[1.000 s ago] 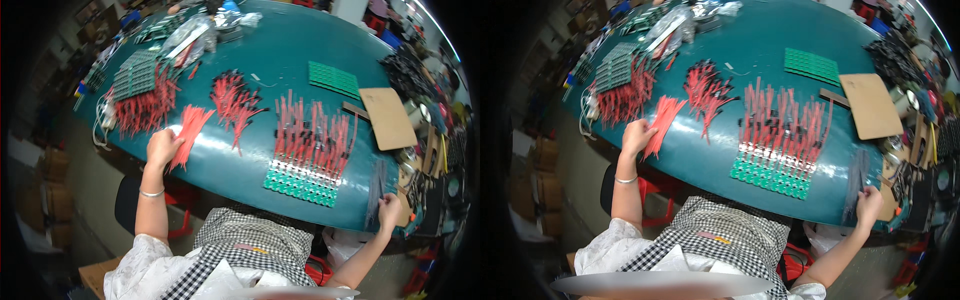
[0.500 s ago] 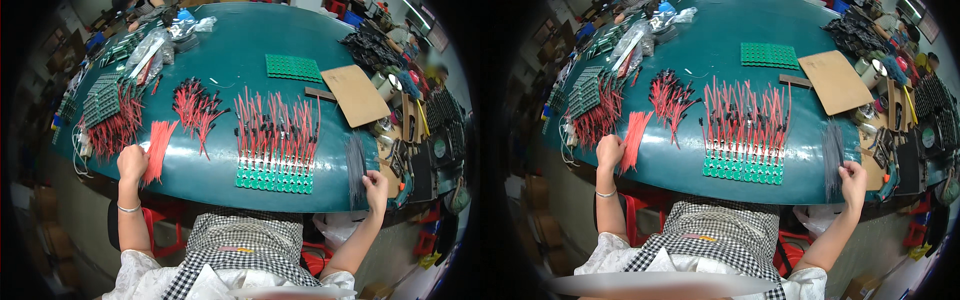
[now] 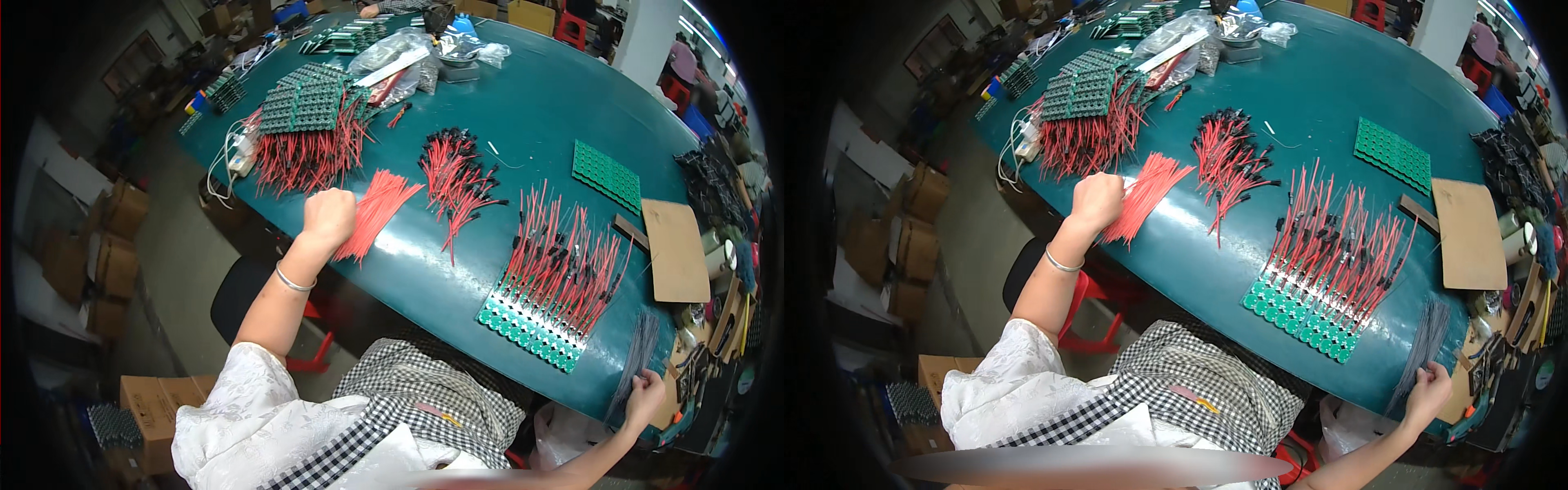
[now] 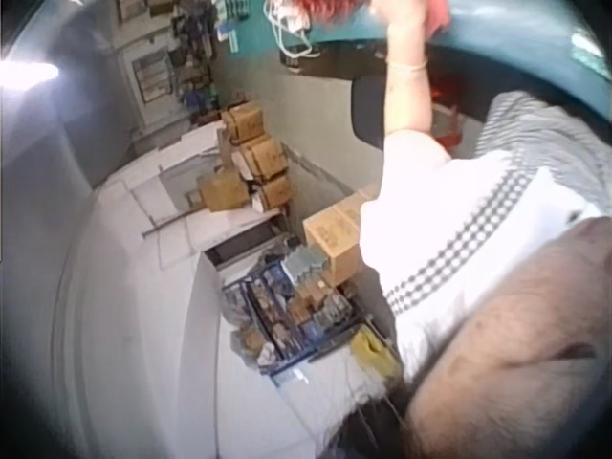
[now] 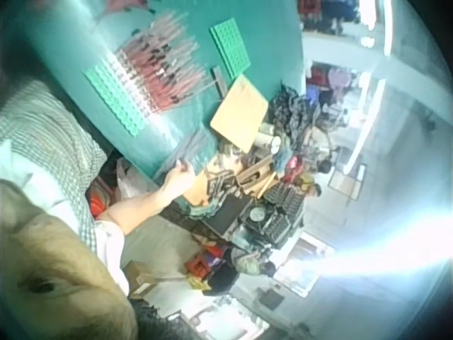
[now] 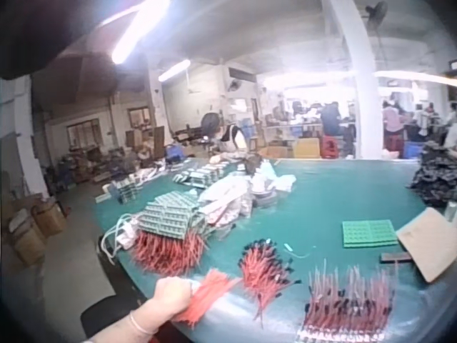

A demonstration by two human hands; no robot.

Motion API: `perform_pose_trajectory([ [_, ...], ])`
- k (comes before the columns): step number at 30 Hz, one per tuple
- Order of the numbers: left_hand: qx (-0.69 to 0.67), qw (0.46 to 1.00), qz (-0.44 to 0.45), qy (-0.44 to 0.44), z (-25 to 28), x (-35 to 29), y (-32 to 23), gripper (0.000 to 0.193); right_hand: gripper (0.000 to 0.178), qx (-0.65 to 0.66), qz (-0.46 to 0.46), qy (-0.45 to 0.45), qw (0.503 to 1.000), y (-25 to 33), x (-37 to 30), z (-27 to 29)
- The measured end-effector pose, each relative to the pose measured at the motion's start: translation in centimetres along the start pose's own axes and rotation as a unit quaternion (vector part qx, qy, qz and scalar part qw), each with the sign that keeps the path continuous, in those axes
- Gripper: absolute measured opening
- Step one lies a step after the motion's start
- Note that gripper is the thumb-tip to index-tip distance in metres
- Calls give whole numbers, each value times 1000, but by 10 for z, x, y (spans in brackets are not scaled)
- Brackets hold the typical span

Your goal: The person picks up a red wire and a black wire, inserts them into a green circuit board, and secures them with a thin gray cable tie. This process is repeated for each circuit board in the row before the person gathers a new bundle of red wires.

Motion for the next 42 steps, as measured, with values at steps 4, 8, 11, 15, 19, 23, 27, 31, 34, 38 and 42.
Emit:
perform_pose_trajectory([
  [4, -25, 1000, 3, -14, 3, -5, 5, 10, 26, 136, -4, -1, 991, -23, 4, 3],
  [8, -113, 989, 26, -87, 29, -17, 1, 14, 22, 355, -55, 70, 931, -21, -13, 17],
  [11, -446, 883, 6, -147, 42, -23, -19, 10, 13, 458, -72, 77, 883, 9, -35, 12],
  [15, -709, 704, 14, -28, 53, -46, -82, 8, 5, 452, -19, 28, 891, 60, -52, -12],
  [19, -749, 661, -44, 5, 16, -64, -133, 9, 5, 374, 47, 15, 926, 92, -68, -45],
  [23, -711, 699, -40, 60, -12, -69, -148, 11, 5, 320, 54, 24, 946, 87, -75, -57],
  [27, -652, 752, -52, 77, -4, -65, -149, 11, 7, 461, 3, 96, 882, 101, -74, -45],
  [31, -728, 676, -21, 113, 14, -62, -173, 10, 12, 522, 42, 206, 826, 147, -84, -46],
  [34, -759, 642, -25, 104, 16, -62, -186, 10, 8, 510, 52, 283, 810, 180, -92, -55],
  [38, -727, 678, -37, 100, 15, -64, -199, 10, 6, 486, 81, 300, 817, 206, -98, -75],
  [42, -660, 743, -110, 10, 9, -68, -204, 9, 6, 452, 120, 292, 835, 212, -101, -85],
])
Point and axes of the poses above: each hand's wrist, its own x-axis towards the middle knuckle, its own z-axis out of the back of the hand, y = z × x, the point moved 1 cm from there along x, towards the middle knuckle, and after that the axes turned 6 degrees about -z, right-handed, at the moved point
